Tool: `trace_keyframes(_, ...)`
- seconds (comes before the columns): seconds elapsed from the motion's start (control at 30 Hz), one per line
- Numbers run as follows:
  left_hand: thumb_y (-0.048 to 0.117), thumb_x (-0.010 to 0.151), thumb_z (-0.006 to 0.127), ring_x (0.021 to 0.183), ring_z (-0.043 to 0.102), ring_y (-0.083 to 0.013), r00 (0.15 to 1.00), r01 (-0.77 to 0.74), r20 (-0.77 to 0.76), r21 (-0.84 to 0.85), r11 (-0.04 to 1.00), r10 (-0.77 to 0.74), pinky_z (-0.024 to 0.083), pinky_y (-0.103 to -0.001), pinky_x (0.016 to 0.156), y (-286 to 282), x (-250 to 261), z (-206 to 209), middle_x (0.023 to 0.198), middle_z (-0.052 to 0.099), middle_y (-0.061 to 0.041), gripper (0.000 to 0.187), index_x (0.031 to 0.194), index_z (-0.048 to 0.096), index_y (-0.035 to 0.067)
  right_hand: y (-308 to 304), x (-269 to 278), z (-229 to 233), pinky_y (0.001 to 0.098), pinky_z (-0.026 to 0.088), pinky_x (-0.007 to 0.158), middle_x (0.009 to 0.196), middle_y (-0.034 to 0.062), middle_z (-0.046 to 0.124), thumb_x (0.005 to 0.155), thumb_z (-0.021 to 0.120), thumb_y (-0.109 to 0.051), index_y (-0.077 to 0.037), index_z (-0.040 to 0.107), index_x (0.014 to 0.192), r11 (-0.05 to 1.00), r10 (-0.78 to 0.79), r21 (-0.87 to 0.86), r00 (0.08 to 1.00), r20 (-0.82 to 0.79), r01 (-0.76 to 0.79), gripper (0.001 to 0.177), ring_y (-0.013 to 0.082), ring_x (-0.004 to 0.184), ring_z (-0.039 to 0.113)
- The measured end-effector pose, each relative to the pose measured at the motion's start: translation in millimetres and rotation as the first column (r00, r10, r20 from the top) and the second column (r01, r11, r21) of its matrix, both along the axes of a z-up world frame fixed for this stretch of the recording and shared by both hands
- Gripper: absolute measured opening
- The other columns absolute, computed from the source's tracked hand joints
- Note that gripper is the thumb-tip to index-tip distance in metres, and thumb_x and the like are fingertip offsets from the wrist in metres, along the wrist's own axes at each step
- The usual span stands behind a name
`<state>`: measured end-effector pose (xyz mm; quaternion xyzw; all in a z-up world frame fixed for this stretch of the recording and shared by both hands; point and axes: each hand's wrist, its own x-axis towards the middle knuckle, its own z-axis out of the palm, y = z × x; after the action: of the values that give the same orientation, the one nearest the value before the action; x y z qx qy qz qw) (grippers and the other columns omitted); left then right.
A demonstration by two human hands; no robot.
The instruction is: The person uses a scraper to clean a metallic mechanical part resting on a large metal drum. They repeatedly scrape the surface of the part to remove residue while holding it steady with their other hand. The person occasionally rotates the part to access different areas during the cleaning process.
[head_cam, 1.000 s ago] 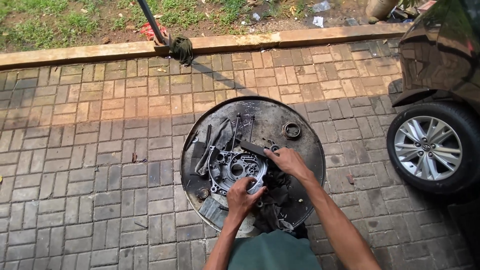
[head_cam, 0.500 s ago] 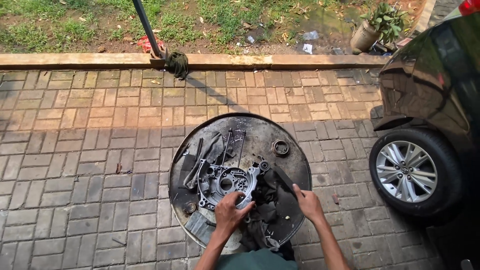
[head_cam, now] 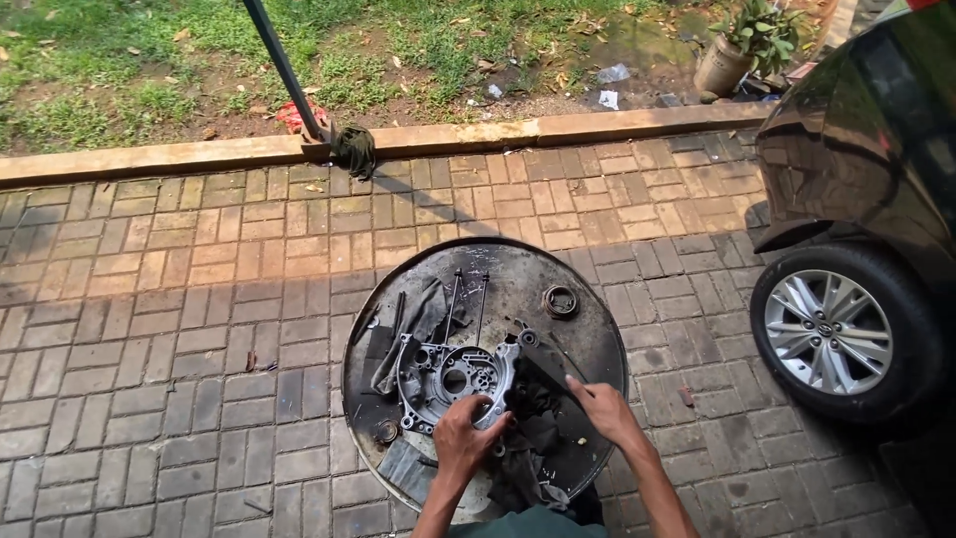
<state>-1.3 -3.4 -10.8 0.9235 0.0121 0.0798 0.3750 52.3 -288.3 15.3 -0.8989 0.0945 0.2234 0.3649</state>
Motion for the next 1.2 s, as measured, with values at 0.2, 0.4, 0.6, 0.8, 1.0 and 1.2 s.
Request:
trace_keyframes(0.2,0.070,0.083,0.071,0.078,0.074,-0.0088,0.996,0.055,0.070,0.068,0.996,-0.060,0.061,-0.026,0.060,4.0,3.1,-31.8,0.096,0.077,0.005,0.048,0.103,0.069,0.027,-35.6,-89.1,26.6,0.0317,0.036,0.046,0.057,0.0024,0.039,0.096,0.049,-0.061,-0.015,0.068,0.135,0.910,-0.360,0.063,0.858,-0.367,0.409,0.063,0.0143,0.043,0.039)
trace_keyframes(0.4,0.067,0.084,0.071,0.075,0.071,-0.0095,0.998,0.047,0.035,0.044,0.998,-0.048,0.058,-0.027,0.059,0.0,5.8,-23.0,0.093,0.075,0.005,0.045,0.102,0.069,0.026,-1.0,-75.8,30.6,0.0412,0.051,0.112,0.143,0.0078,0.065,0.095,0.053,-0.053,-0.013,0.059,0.142,0.935,-0.311,0.114,0.930,-0.196,0.337,0.063,0.0252,0.137,0.060)
trace_keyframes(0.6,0.058,0.086,0.074,0.079,0.073,-0.0147,0.989,0.049,0.136,0.015,0.999,-0.050,0.058,-0.031,0.063,2.2,0.3,13.0,0.093,0.077,0.000,0.041,0.098,0.071,0.019,83.4,-26.1,81.2,0.0404,0.049,0.086,0.105,0.0069,0.075,0.098,0.044,-0.058,-0.011,0.062,0.118,0.997,-0.068,0.038,0.997,0.021,0.067,0.054,0.0260,0.104,0.072)
trace_keyframes(0.8,0.056,0.087,0.075,0.082,0.074,-0.0162,0.991,0.048,0.127,0.005,0.999,-0.049,0.059,-0.032,0.067,1.9,0.6,13.3,0.095,0.077,-0.002,0.041,0.100,0.071,0.017,98.9,23.1,53.6,0.0447,0.040,0.067,0.074,0.0076,0.056,0.105,0.037,-0.056,-0.012,0.045,0.092,0.996,0.091,-0.019,0.994,0.053,-0.090,0.047,0.0266,0.068,0.057)
trace_keyframes(1.0,0.058,0.087,0.074,0.082,0.074,-0.0162,0.990,0.057,0.130,0.005,0.998,-0.058,0.060,-0.032,0.067,1.5,0.0,11.2,0.096,0.077,-0.002,0.044,0.101,0.072,0.017,103.2,42.0,69.2,0.0402,0.042,0.071,0.078,0.0046,0.059,0.105,0.037,-0.056,-0.012,0.050,0.095,0.993,0.119,-0.001,0.993,0.026,-0.119,0.047,0.0197,0.072,0.056)
trace_keyframes(1.2,0.057,0.086,0.075,0.082,0.074,-0.0169,0.987,0.045,0.154,0.023,0.999,-0.048,0.059,-0.033,0.065,1.4,0.2,8.6,0.096,0.077,-0.002,0.042,0.101,0.073,0.017,65.8,-32.5,65.8,0.0389,0.032,0.063,0.070,-0.0008,0.035,0.106,0.035,-0.058,-0.013,0.037,0.089,0.998,0.063,0.002,0.997,-0.040,-0.063,0.048,0.0162,0.064,0.036)
